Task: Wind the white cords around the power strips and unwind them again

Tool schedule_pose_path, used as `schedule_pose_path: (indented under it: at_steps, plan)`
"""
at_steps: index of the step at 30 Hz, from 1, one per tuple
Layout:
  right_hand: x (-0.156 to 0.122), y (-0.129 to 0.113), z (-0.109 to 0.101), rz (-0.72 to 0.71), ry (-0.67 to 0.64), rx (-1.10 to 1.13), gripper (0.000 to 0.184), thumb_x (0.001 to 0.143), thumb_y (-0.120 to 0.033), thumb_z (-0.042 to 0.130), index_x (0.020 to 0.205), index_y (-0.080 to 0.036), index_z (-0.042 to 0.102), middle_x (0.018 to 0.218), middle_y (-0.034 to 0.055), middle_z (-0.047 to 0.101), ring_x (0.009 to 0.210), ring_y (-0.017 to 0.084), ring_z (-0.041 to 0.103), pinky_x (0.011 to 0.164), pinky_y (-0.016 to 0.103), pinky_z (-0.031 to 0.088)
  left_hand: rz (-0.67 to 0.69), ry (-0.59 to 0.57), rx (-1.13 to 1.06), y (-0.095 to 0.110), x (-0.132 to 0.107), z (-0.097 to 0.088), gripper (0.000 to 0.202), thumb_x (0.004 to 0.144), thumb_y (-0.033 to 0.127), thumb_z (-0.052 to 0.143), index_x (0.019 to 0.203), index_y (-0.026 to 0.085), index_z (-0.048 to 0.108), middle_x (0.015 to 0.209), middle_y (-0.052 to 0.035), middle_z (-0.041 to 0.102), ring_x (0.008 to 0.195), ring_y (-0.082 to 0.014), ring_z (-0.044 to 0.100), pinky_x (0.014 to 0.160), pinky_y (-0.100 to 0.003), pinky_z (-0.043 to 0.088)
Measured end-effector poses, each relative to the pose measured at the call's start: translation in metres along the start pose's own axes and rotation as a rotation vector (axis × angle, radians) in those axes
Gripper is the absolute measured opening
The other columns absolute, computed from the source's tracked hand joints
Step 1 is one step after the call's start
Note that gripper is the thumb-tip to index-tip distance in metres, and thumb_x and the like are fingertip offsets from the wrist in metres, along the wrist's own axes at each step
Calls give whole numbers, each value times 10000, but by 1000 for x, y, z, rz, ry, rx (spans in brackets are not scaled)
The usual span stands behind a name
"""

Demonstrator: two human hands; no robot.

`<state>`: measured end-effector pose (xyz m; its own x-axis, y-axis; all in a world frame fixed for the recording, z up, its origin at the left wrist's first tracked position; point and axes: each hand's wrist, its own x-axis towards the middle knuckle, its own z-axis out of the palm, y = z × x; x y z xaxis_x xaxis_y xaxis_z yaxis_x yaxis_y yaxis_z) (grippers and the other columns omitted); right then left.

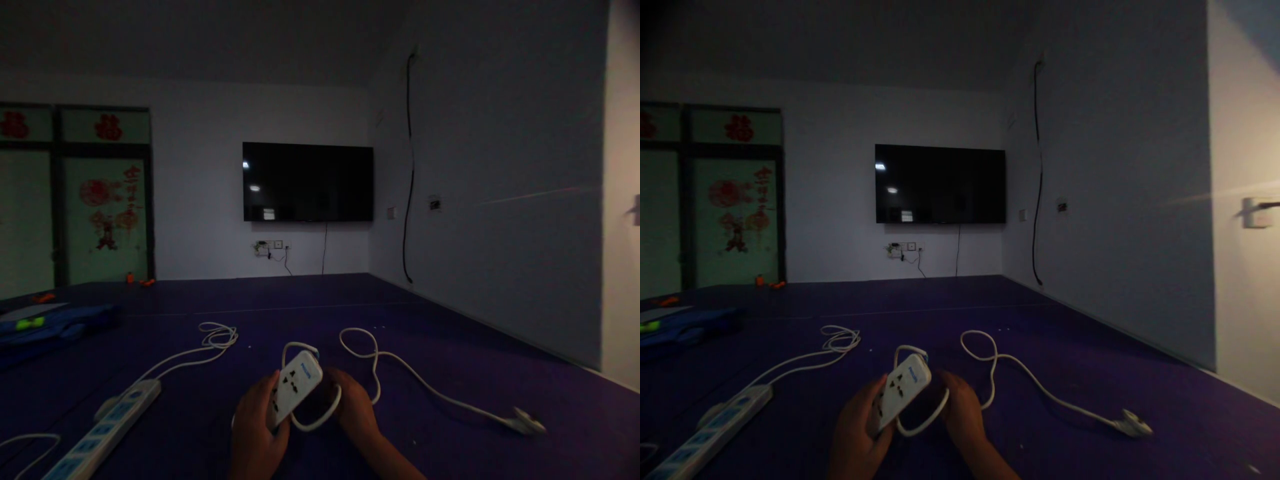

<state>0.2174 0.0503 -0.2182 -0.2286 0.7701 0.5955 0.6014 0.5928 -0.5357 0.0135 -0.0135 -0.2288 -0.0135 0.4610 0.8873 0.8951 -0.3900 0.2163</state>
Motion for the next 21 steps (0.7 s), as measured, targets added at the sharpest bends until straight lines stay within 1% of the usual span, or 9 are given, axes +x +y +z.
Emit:
schedule_pose_path:
  at_steps: [2,5,8,11,14,16,17,20,21]
  plan:
    - [0,0,3,-15,-67,22,394,735,-128,464,1087,-187,630,1011,93,687,937,211,632,815,293,458,17,-28,21,0,-2,1,557,680,180,557,1229,203,467,1113,-102,635,1000,-260,599,854,-400,485]
    - [0,2,6,-17,-103,26,365,740,-144,464,1064,-189,626,937,81,695,855,199,644,738,273,462,-5,-53,34,1,-2,1,568,674,163,544,1234,204,461,1126,-100,627,1014,-258,591,861,-398,481]
    - [-1,2,7,-36,-76,1,344,739,-171,483,1051,-184,627,902,76,690,814,194,638,710,273,454,-43,-52,36,0,-1,2,549,684,170,534,1228,189,467,1128,-103,626,1018,-258,589,859,-402,481]
    - [-4,0,8,-76,-42,-37,302,729,-217,531,1007,-178,641,817,68,682,747,191,629,696,286,449,-81,-39,30,-1,1,1,529,691,180,528,1218,181,480,1121,-104,630,1011,-257,593,854,-402,483]
    - [-7,-2,8,-199,-41,-42,295,702,-267,594,984,-198,649,788,53,674,744,187,619,711,295,441,-123,-34,31,-3,3,0,522,686,182,526,1208,184,493,1118,-99,631,1010,-256,593,855,-403,482]
    - [-10,-3,6,-306,-54,-45,336,677,-334,640,989,-208,646,820,56,674,775,194,616,730,305,433,-154,-35,27,-4,4,0,516,680,178,526,1195,182,503,1108,-98,634,1006,-255,596,857,-400,480]
    - [-11,-4,6,-356,-64,-49,378,661,-391,660,991,-207,645,839,63,675,791,201,614,736,310,429,-170,-33,26,-4,5,0,512,678,180,527,1189,180,507,1103,-99,636,1003,-255,597,857,-399,480]
    - [-15,-6,4,-484,-124,-75,585,580,-604,665,1000,-199,640,883,81,677,821,223,611,750,317,419,-207,-28,28,-6,6,0,492,686,212,539,1176,172,516,1097,-104,638,996,-261,601,854,-404,482]
    - [-16,-7,3,-510,-154,-96,616,568,-652,644,983,-198,643,873,78,678,809,221,611,742,310,416,-214,-29,29,-6,6,1,486,691,225,541,1174,173,518,1098,-104,638,994,-262,603,850,-406,484]
